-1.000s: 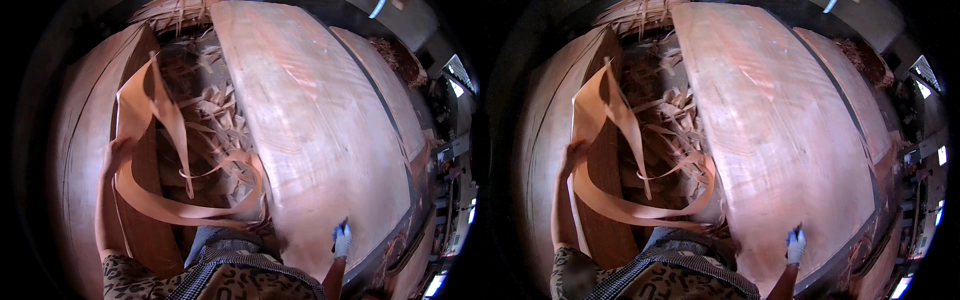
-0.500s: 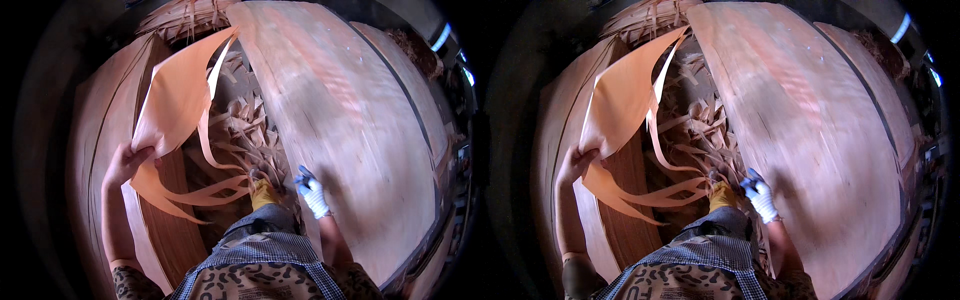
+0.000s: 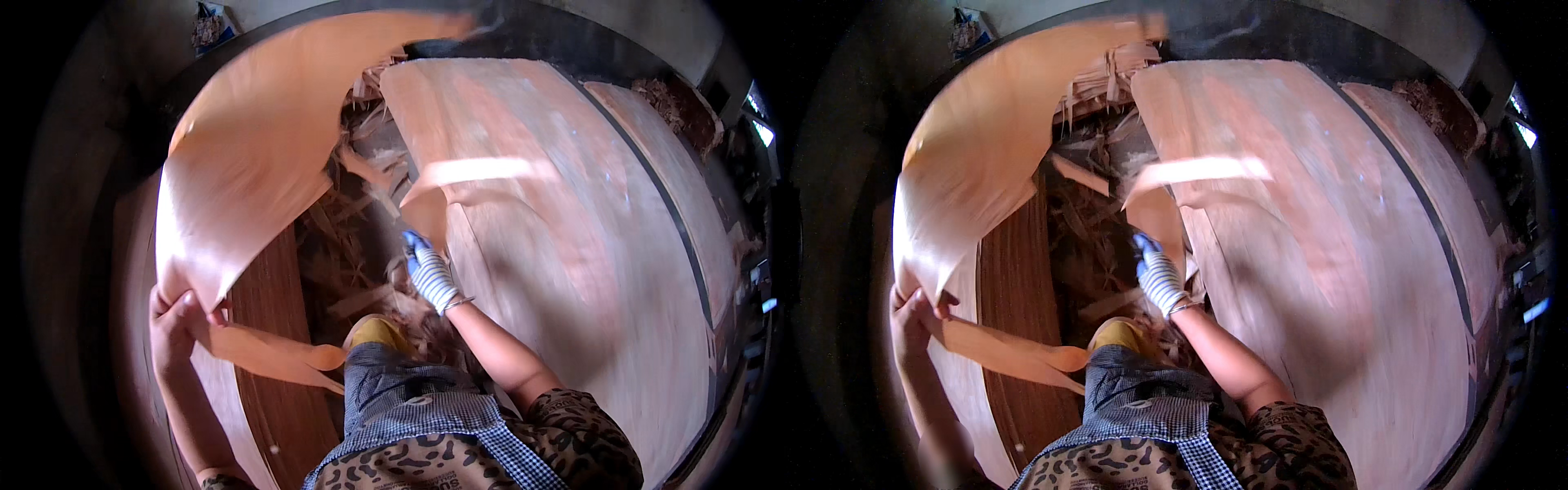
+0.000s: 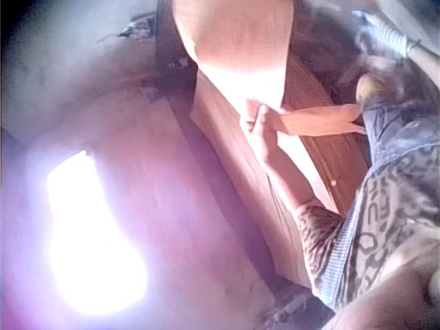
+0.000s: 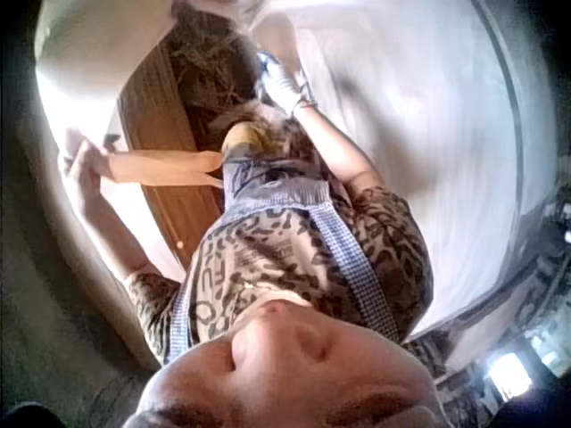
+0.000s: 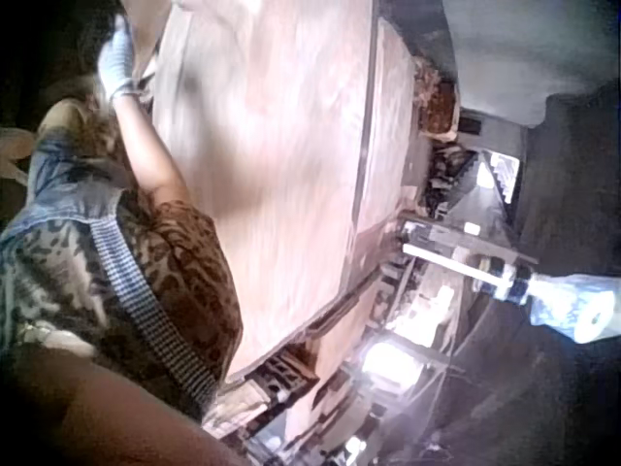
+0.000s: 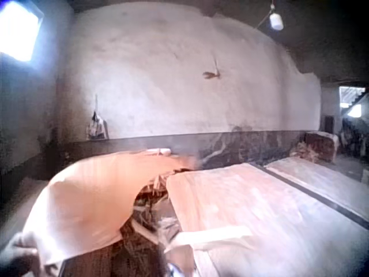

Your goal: The person cuts strips of wood veneer with a utility knife on a large table and moves sheets of veneer using a long bamboo stick.

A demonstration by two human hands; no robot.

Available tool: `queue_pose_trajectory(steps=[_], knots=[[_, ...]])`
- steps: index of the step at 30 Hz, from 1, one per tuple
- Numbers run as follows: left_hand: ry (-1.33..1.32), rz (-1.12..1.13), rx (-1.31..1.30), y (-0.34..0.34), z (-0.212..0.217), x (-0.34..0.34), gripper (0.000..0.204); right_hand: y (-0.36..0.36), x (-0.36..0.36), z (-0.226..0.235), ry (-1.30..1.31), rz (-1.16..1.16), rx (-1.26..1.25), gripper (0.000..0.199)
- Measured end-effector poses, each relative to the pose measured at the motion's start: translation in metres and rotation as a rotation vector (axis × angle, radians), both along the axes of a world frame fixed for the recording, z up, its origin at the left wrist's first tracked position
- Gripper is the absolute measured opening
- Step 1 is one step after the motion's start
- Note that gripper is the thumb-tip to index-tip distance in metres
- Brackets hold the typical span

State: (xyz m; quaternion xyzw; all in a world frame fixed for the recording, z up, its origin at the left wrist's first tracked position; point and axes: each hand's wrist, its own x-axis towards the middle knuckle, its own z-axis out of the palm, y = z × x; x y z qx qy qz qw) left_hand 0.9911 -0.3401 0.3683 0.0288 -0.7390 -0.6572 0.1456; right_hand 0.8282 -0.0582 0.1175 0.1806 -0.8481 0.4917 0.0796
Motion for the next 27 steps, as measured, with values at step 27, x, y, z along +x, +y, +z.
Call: queue_pose_trajectory(steps=[27], knots=[[0.244,-0.167,0.081,-0.335,0.021,-0.692,0.025,-0.207,-0.542,0.004,-0.382,-0.166,-0.347,0.055]])
